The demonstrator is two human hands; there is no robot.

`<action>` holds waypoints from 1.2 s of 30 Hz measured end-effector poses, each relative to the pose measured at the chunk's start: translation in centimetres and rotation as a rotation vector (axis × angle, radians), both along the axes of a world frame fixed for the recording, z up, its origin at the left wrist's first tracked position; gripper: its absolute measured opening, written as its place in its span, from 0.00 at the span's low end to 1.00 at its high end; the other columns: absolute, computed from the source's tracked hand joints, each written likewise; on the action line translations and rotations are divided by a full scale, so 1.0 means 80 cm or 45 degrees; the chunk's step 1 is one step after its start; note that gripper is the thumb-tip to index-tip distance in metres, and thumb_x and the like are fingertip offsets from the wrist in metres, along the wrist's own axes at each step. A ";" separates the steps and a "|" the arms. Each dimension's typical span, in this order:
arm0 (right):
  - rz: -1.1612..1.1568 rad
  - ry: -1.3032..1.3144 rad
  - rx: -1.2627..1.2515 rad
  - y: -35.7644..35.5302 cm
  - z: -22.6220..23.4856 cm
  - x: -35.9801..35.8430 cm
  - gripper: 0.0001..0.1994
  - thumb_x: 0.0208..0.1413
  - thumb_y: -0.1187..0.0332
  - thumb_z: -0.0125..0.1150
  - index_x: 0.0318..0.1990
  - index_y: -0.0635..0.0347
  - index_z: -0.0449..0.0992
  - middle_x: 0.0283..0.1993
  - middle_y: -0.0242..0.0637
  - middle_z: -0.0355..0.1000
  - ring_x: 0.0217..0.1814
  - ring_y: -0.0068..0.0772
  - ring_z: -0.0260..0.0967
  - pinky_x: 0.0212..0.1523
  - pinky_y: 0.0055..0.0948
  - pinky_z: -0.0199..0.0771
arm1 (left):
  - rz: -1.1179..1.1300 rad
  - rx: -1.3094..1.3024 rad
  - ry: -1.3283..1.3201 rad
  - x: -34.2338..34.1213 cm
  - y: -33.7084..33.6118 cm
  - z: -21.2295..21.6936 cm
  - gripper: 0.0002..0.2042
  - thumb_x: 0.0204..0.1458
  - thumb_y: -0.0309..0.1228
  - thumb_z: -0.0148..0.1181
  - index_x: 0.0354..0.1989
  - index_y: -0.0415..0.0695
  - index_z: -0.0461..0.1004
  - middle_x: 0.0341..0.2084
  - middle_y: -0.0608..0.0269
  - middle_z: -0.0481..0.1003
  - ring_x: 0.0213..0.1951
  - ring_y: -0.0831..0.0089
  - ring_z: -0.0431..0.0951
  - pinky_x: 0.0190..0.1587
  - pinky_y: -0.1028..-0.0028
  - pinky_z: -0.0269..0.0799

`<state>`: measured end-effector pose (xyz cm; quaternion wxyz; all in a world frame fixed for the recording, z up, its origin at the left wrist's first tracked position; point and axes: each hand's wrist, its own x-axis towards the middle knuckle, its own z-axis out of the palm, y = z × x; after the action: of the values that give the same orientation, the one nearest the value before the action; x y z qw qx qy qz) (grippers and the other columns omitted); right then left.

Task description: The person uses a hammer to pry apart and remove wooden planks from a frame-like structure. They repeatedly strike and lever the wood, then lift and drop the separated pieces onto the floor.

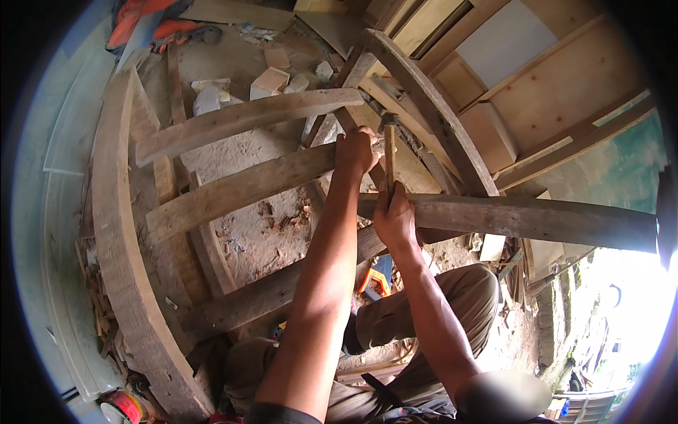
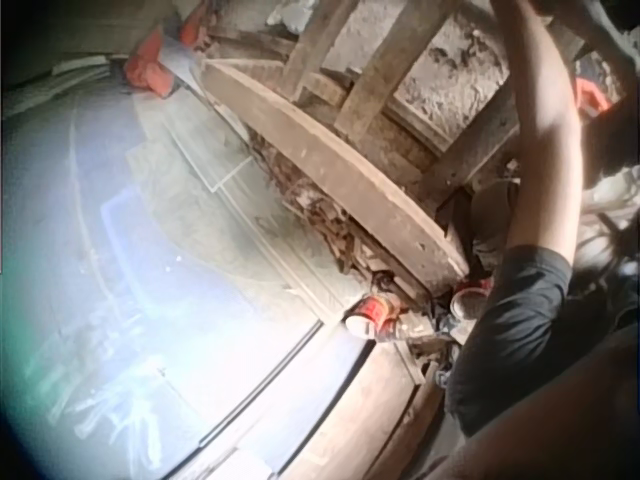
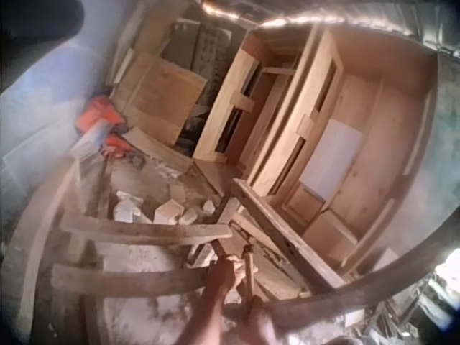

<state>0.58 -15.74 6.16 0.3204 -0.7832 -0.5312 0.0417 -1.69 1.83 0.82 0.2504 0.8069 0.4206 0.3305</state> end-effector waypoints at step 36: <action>0.020 0.136 0.038 0.008 0.077 -0.051 0.13 0.65 0.62 0.50 0.39 0.66 0.67 0.31 0.65 0.72 0.37 0.70 0.72 0.36 0.56 0.71 | 0.466 -0.164 0.237 -0.046 0.009 0.009 0.09 0.49 0.36 0.57 0.30 0.48 0.82 0.31 0.56 0.83 0.36 0.61 0.84 0.47 0.62 0.69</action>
<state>-3.47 -15.13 12.32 0.3596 -0.7709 -0.5200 0.0779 -5.40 2.51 1.53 0.1972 0.7265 0.6017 0.2670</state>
